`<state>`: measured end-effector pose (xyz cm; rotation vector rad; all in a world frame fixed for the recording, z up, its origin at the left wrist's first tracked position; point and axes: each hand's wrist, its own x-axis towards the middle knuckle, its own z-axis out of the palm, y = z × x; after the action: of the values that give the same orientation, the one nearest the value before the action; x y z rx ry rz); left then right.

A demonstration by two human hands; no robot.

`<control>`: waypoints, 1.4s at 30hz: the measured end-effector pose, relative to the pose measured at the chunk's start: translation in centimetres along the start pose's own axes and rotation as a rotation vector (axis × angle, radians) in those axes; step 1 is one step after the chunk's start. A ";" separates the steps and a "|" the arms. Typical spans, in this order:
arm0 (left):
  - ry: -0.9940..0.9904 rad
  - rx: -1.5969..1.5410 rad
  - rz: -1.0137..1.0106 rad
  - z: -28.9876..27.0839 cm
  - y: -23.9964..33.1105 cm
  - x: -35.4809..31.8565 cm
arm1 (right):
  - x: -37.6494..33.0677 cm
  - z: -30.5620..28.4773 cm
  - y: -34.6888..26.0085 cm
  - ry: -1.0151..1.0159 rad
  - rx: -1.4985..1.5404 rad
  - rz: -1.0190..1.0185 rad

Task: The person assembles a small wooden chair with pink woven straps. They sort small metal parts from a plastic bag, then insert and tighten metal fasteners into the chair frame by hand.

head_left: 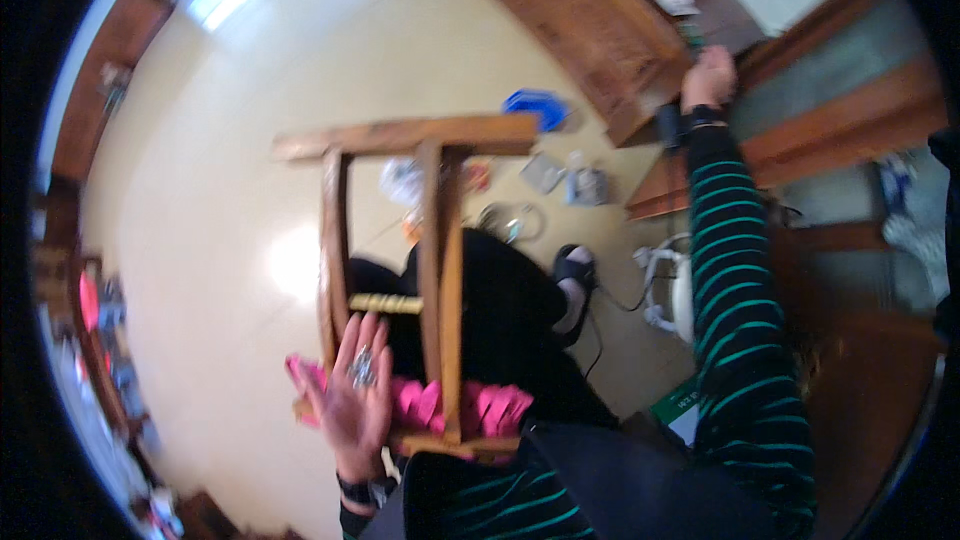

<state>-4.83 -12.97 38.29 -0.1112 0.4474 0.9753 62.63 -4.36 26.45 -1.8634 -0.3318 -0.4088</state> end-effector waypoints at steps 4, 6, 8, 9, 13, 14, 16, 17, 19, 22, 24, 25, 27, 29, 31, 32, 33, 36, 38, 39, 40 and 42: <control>-0.048 0.043 -0.002 -0.3 0.1 -0.1 | 0.3 -0.1 0.6 -0.172 -0.144 -0.036; -0.060 0.019 -0.010 -0.3 0.2 -0.1 | 0.2 -0.3 0.4 -0.166 0.002 -0.009; -0.071 0.010 -0.019 -0.2 0.2 0.0 | 0.0 -0.9 -0.5 -0.201 -0.138 -0.030; -0.062 0.014 -0.013 -0.1 0.2 0.0 | -0.3 -1.3 -1.2 -0.216 -0.208 -0.044; -0.100 0.061 -0.016 0.1 0.3 -0.1 | -3.8 -3.2 -4.6 -0.190 -0.072 0.243; -0.109 0.077 -0.014 0.1 0.3 0.0 | -5.5 -3.4 -5.4 -0.119 -0.025 0.210; -0.125 0.089 -0.010 0.0 0.2 0.0 | -8.4 -4.7 -7.4 -0.182 -0.019 0.130; -0.128 0.090 -0.009 -0.1 0.2 0.0 | -10.5 -5.2 -8.2 -0.228 0.135 0.091; -0.131 0.103 0.001 -0.2 0.2 -0.1 | -15.1 -6.8 -10.2 -0.411 0.325 0.012; -0.133 0.104 0.001 -0.1 0.1 -0.3 | -22.8 -11.8 -13.7 -0.807 0.504 0.015; -0.152 0.101 0.002 -0.1 0.1 -0.5 | -26.3 -16.8 -16.8 -1.120 0.434 0.006; -0.160 0.091 0.003 -0.1 0.1 -0.5 | -27.7 -19.2 -18.5 -1.193 0.308 0.083; -0.172 0.065 0.005 -0.1 0.1 -0.7 | -29.9 -23.6 -21.7 -1.426 0.281 0.056; -0.161 0.068 0.012 -0.2 0.1 -0.8 | -31.4 -26.2 -24.3 -1.657 0.369 -0.351; -0.193 0.054 0.011 -0.3 0.1 -0.9 | -33.3 -27.7 -26.1 -1.795 0.375 -0.684; -0.202 0.066 0.024 -0.3 0.1 -0.9 | -34.4 -28.3 -26.9 -1.862 0.363 -0.690; -0.221 0.066 0.035 -0.4 0.1 -0.9 | -35.1 -28.8 -27.5 -1.908 0.295 -0.706; -0.237 0.075 0.069 -0.7 0.1 -1.1 | -36.4 -29.0 -28.5 -1.866 0.151 -0.930; -0.262 0.073 0.084 -0.9 0.2 -1.1 | -37.3 -29.0 -28.9 -1.844 0.108 -1.032; -0.284 0.065 0.085 -0.9 0.2 -1.1 | -37.7 -29.0 -29.0 -1.810 0.079 -1.103; -0.289 0.079 0.087 -1.0 0.2 -1.0 | -38.3 -29.0 -29.1 -1.778 0.061 -1.156; -0.324 0.051 0.067 -1.0 0.2 -1.1 | -39.6 -28.8 -28.9 -1.734 -0.008 -1.246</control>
<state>-5.83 -14.03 37.83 0.1075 0.1788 1.0259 11.51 -23.56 42.34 -1.3025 -2.6180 0.5677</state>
